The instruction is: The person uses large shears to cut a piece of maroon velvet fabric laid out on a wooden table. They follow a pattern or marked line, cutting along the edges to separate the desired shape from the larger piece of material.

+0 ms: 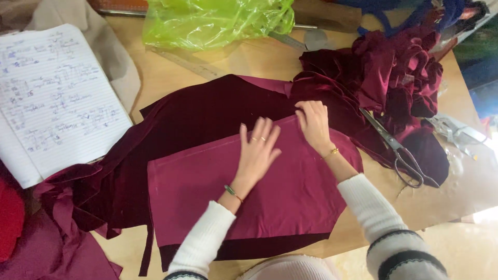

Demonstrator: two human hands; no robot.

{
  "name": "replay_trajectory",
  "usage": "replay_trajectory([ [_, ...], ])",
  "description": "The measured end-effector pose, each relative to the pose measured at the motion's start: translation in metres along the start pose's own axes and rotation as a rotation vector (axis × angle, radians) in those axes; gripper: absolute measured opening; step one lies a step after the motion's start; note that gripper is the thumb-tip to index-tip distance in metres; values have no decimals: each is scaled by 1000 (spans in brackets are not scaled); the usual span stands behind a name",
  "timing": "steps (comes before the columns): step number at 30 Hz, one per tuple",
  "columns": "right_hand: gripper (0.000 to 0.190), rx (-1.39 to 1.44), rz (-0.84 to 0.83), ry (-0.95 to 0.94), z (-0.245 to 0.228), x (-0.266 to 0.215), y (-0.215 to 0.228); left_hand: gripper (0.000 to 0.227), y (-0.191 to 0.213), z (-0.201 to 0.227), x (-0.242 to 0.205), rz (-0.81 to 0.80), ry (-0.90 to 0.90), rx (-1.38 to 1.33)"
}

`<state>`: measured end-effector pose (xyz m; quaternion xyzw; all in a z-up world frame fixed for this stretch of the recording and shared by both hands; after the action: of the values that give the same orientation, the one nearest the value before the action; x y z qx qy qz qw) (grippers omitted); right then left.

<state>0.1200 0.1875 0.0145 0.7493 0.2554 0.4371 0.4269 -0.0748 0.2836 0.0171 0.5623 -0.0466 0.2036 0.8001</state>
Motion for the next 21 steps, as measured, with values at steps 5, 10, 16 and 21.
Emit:
replay_trajectory([
  [5,33,125,-53,233,-30,-30,-10,69,-38,5,-21,-67,49,29],
  [10,48,110,-190,281,-37,-43,-8,72,-28,-18,-29,-99,144,83],
  [16,51,98,-255,174,-26,-37,-8,68,-16,-55,-30,70,246,170],
  [21,41,144,-220,88,-22,-22,-29,35,-33,-100,-21,-37,502,73],
])
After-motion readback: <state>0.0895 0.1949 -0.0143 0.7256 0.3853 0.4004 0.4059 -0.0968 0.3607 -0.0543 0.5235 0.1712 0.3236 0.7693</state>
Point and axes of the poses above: each hand's wrist, its own x-axis towards the middle knuckle, its own y-axis out of the back of the hand, z = x × y, the point moved 4 cm from there along x, towards the middle knuckle, and after that the axes turned 3 degrees about z, right-handed, at the moved point
